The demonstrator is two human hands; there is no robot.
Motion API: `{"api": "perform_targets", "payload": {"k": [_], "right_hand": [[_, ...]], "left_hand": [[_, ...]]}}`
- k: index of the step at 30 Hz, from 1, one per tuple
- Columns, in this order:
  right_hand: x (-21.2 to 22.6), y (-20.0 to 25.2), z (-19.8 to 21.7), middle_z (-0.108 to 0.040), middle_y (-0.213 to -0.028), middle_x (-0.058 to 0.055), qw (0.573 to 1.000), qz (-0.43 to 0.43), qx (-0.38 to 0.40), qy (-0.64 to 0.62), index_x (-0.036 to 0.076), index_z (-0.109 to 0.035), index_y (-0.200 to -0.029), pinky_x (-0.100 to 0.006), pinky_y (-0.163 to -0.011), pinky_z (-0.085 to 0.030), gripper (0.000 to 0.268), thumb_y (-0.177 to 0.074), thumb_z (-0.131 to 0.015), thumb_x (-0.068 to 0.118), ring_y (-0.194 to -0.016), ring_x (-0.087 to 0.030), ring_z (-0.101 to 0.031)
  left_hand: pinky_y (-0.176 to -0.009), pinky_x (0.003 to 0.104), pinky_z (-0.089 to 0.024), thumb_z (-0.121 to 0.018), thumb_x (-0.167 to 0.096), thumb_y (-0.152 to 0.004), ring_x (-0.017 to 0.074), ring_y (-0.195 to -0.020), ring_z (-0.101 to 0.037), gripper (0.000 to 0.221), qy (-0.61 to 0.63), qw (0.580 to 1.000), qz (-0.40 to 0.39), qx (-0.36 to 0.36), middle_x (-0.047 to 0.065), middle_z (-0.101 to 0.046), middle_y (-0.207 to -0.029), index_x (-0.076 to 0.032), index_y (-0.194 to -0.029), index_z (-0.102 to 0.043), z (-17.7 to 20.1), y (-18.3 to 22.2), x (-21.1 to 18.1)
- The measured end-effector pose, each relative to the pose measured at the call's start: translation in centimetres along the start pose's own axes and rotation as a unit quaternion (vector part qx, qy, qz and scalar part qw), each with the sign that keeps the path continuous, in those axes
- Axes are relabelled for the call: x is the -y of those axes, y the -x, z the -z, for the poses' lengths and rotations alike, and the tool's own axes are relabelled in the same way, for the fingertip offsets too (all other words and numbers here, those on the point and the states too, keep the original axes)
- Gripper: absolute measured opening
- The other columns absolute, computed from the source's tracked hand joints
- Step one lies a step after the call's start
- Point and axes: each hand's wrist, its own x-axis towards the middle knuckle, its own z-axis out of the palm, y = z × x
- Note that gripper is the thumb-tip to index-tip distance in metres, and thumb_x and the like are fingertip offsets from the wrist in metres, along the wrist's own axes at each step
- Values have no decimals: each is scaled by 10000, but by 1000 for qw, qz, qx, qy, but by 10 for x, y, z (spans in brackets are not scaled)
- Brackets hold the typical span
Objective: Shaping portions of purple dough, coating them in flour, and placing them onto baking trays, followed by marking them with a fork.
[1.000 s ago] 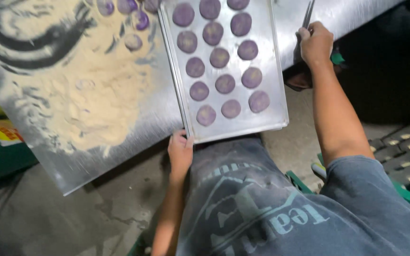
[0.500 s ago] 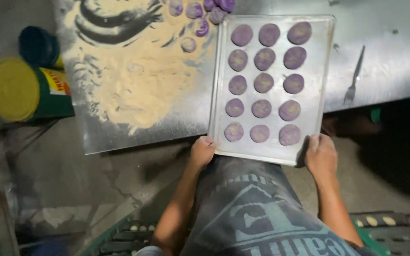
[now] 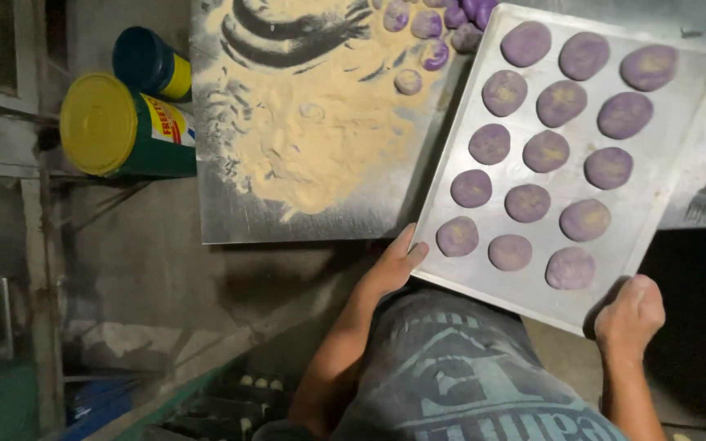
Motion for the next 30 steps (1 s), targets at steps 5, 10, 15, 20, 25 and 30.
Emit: {"api": "perform_targets", "payload": {"k": [5,10,15,20,25,30], "right_hand": [[106,-15,-12,-542,-832,-138,989,-86,-14,-118,-40,-615,-1064,-392,-687,-394,343,-1204,-492,248,-700,-198,-468],[233,-14,-115,-621,-853,-114,998,-2,27,-50,-40,-631,-1023,-364,-756,-474,335,-1171,-531,243,-819,-182,-562],[330,-42,-276,-627,-877,-164,993,27,78,-90,-37,-627,-1007,-378,-770,-476,289,-1105,-556,225,-837,-209,-560],[422,-84,-410,-676,-918,-208,978,103,136,-118,-28,-652,-1015,-421,-811,-495,337,-1100,-524,272,-870,-295,-638],[488,-93,-515,-684,-941,-290,962,180,180,-97,-16,-687,-1031,-478,-753,-524,398,-1048,-552,358,-874,-448,-672],[531,-102,-608,-669,-928,-310,947,187,255,-53,-7,-681,-1006,-511,-765,-511,461,-1056,-529,425,-893,-492,-654]], "left_hand": [[-1138,317,-397,-578,-220,-1052,161,-1276,-520,482,44,996,-79,17,89,-606,-1365,29,-1456,-490,63,18,-12],[-1079,330,-442,-616,-363,-1044,169,-1207,-551,553,106,985,-113,-77,82,-627,-1316,27,-1428,-540,195,31,-7],[-1081,334,-423,-649,-370,-1004,170,-1230,-547,566,33,967,-169,-190,74,-620,-1321,16,-1406,-545,353,25,-15],[-976,339,-479,-654,-303,-1016,168,-1085,-572,462,56,961,-111,-246,82,-642,-1190,9,-1347,-580,464,20,-38],[-968,327,-471,-617,-264,-1058,174,-1081,-580,403,88,925,-128,-346,75,-644,-1202,12,-1351,-593,534,30,-3],[-1044,380,-474,-626,-264,-1036,214,-1198,-583,455,233,880,-207,-359,76,-605,-1323,-18,-1403,-515,576,27,17]]}}
